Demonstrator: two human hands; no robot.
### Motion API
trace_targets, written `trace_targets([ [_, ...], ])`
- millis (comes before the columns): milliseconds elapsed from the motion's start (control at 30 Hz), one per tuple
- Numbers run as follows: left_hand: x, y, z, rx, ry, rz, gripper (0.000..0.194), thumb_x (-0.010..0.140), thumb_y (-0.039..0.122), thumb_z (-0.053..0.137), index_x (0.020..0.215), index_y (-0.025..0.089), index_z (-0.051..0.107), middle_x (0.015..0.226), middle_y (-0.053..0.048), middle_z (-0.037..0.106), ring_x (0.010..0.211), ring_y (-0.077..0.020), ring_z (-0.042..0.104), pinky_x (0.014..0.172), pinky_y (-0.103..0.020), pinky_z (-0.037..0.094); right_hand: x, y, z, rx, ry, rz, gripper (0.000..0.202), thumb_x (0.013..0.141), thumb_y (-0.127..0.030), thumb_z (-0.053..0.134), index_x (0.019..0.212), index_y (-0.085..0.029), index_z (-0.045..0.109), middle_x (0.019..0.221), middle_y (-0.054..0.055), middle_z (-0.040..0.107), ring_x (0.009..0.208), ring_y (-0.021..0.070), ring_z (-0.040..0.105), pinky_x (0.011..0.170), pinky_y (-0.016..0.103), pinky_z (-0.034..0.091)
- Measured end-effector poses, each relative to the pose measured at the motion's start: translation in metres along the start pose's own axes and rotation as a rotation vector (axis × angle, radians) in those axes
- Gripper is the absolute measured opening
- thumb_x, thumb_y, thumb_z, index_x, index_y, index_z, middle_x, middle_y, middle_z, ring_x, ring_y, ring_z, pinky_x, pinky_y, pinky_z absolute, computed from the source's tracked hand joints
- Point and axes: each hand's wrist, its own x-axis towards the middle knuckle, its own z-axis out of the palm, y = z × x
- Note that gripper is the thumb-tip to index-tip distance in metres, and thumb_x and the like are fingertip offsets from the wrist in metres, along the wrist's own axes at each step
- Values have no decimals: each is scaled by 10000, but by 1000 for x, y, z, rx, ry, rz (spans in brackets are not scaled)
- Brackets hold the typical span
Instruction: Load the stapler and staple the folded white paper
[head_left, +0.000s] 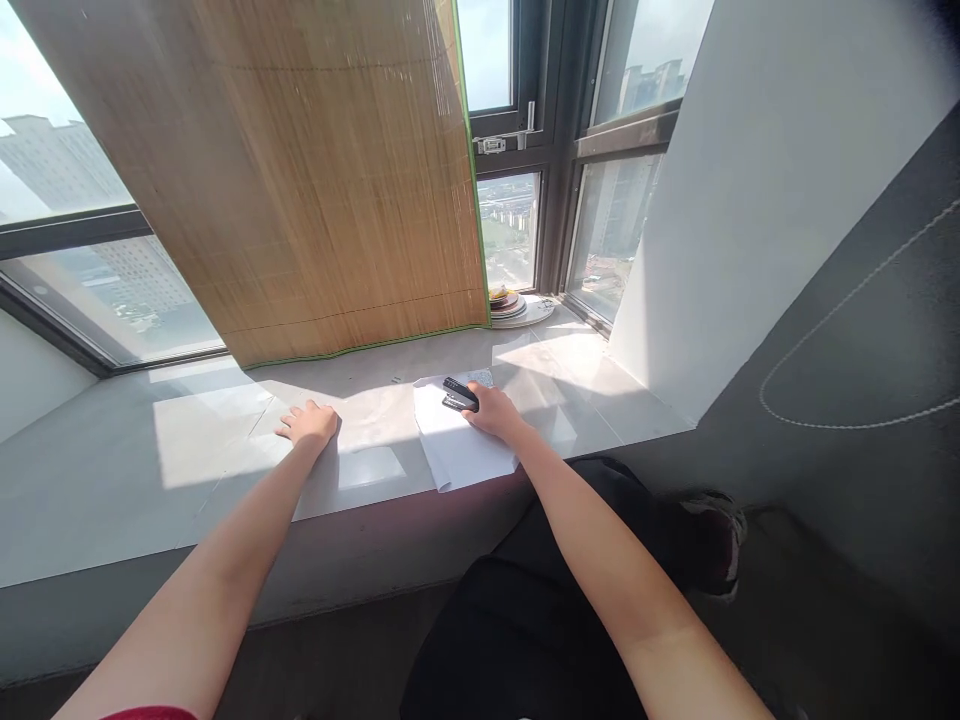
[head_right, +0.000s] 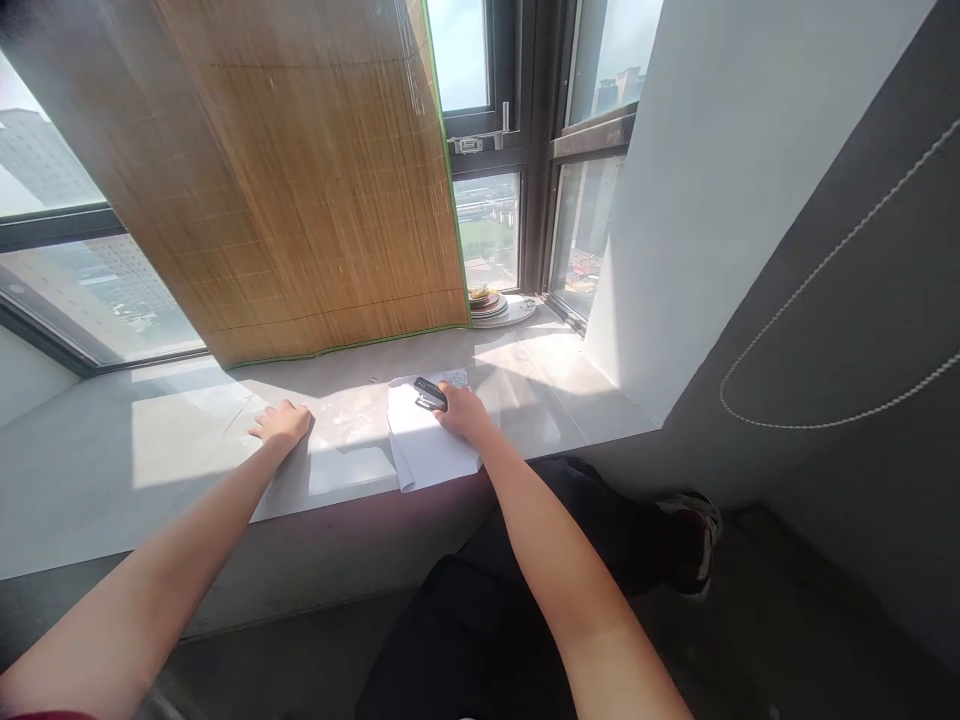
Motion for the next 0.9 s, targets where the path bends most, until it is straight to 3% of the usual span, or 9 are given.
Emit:
trace_targets([
  [67,-6,4,-2,28,35,-7,234,969,206,566,1120,42,640,1419,-375,576,1467,-603,462,1019,-770,516,-1,-1,0,25,3,15,493,943,-297,707,1424,-210,641,1090,116,785,984,305,718,724,322,462],
  [133,-18,13,1,15,58,91,208,988,183,540,1115,78,666,1383,-286,638,1435,-516,530,1134,-713,489,-2,-1,-2,62,2,9,579,941,-347,754,1483,-215,602,1139,121,773,1000,297,713,766,325,487],
  [200,-40,29,9,-46,31,273,216,1026,202,505,1094,144,701,1312,-181,702,1340,-388,629,1196,-563,505,-4,1,-4,89,24,-17,643,909,-404,823,1482,-217,598,1206,128,753,1066,294,698,840,333,507],
  [267,-68,51,23,-171,-90,598,267,1062,284,496,1137,188,734,1308,-150,728,1262,-326,682,1188,-493,526,-5,3,-7,99,49,-50,547,898,-386,840,1381,-210,650,1220,120,742,1111,284,679,891,336,508],
  [333,-95,76,38,-205,-213,836,357,1085,428,520,1290,226,730,1433,-135,706,1363,-326,645,1223,-502,502,-6,6,-10,95,60,-74,339,929,-326,797,1232,-206,702,1171,100,747,1103,270,671,894,334,502],
  [400,-114,98,50,-128,-326,963,406,1070,500,563,1333,240,730,1522,-127,674,1455,-340,592,1258,-520,464,-7,9,-13,87,90,-67,211,958,-275,755,1156,-209,728,1132,91,752,1103,269,667,901,337,500],
  [567,-122,120,64,9,-273,939,453,1054,491,622,1454,291,698,1612,-105,625,1521,-359,539,1270,-563,413,-4,18,-19,89,204,-17,334,977,-212,725,1310,-222,745,1153,103,745,1184,287,648,1019,369,497],
  [700,-116,119,63,4,-288,933,504,1038,544,643,1481,307,686,1607,-102,621,1522,-360,526,1263,-560,400,-3,21,-18,133,178,22,380,982,-252,730,1361,-233,750,1179,109,709,1128,271,659,1027,357,513],
  [900,-118,125,53,-7,-346,861,428,1017,514,673,1394,313,703,1465,-112,674,1431,-347,572,1241,-572,385,-5,16,-10,160,102,34,392,978,-229,729,1369,-249,759,1196,112,689,1067,249,677,1022,366,532],
])
